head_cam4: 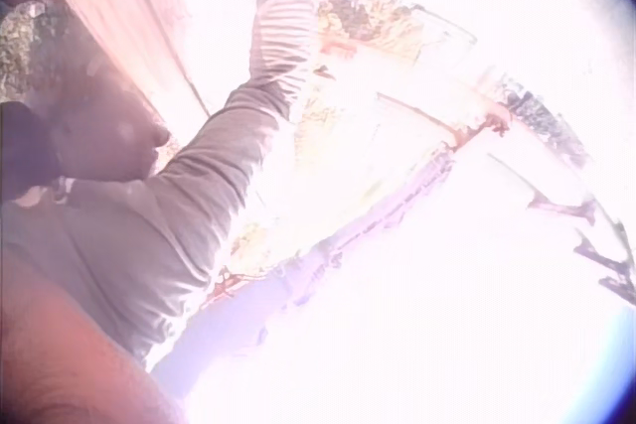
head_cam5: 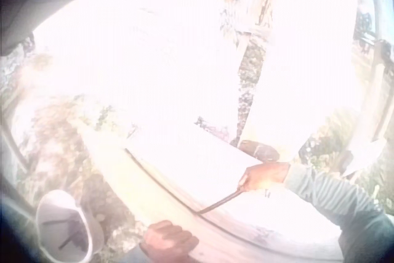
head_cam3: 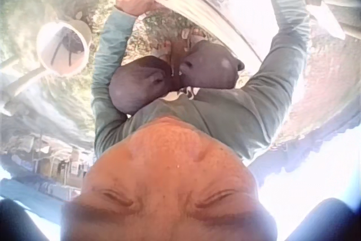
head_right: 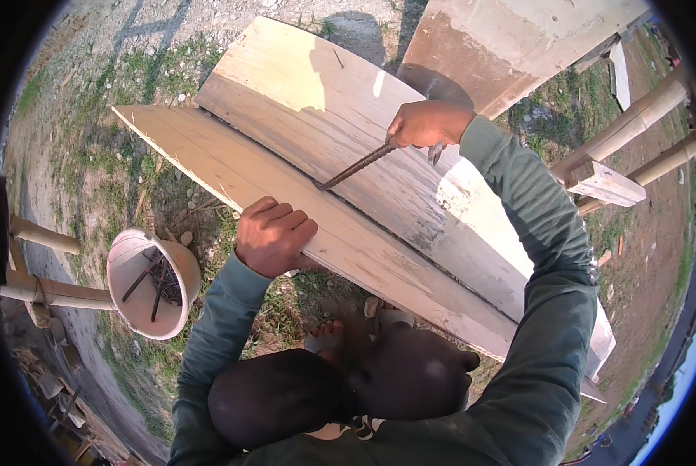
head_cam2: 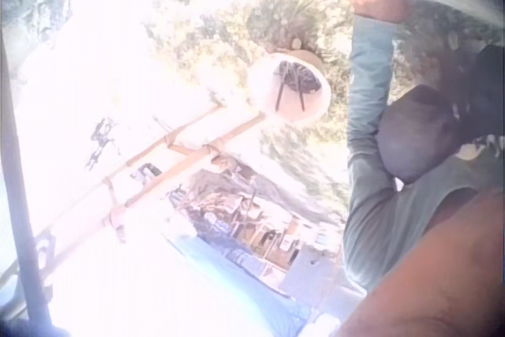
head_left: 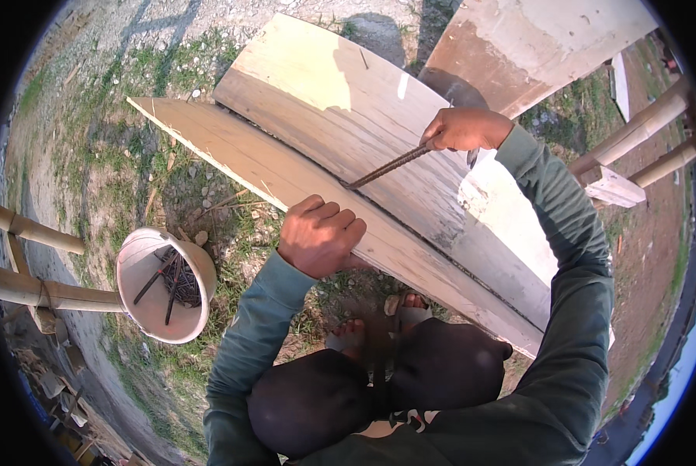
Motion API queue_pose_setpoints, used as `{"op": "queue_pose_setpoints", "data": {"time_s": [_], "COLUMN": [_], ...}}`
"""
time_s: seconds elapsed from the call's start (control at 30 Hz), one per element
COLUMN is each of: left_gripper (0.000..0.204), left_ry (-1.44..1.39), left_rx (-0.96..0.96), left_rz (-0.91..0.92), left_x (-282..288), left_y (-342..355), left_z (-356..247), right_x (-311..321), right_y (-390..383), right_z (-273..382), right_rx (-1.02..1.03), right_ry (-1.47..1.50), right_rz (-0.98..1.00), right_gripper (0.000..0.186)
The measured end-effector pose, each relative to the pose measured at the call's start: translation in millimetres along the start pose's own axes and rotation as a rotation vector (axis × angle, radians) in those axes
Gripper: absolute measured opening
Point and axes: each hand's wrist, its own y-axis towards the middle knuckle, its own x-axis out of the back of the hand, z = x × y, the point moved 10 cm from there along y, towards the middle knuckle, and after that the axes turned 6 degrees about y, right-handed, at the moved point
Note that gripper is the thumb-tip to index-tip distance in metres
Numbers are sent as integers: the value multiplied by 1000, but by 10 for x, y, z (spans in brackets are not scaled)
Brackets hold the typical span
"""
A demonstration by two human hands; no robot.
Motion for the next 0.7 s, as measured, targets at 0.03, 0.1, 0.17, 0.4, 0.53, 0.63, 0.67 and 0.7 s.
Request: {"op": "queue_pose_setpoints", "data": {"time_s": [0.03,0.1,0.17,0.4,0.53,0.63,0.67,0.7], "left_gripper": [43,43,45,45,45,45,45,45], "left_ry": [-3,6,15,45,51,79,93,109], "left_rx": [3,-3,-19,-26,-46,-47,-51,-61], "left_rz": [-10,-33,-16,12,-34,2,15,16], "left_x": [2,32,3,58,88,68,66,74], "left_y": [14,75,124,7,12,-57,-29,33], "left_z": [-4,5,-13,-67,-100,-124,-119,-115], "right_x": [-68,-102,-204,-1402,-1004,-706,-709,-645], "right_y": [-33,-200,-449,-1297,-1004,-846,-759,-675], "right_z": [-206,-174,-130,-221,-692,-603,-531,-439], "right_rx": [-69,-53,71,-174,23,5,20,32], "right_ry": [1,25,24,446,457,370,400,424], "right_rz": [29,-18,-171,-421,-304,-91,-117,-154], "right_gripper": [30,29,27,29,32,30,30,29]}}
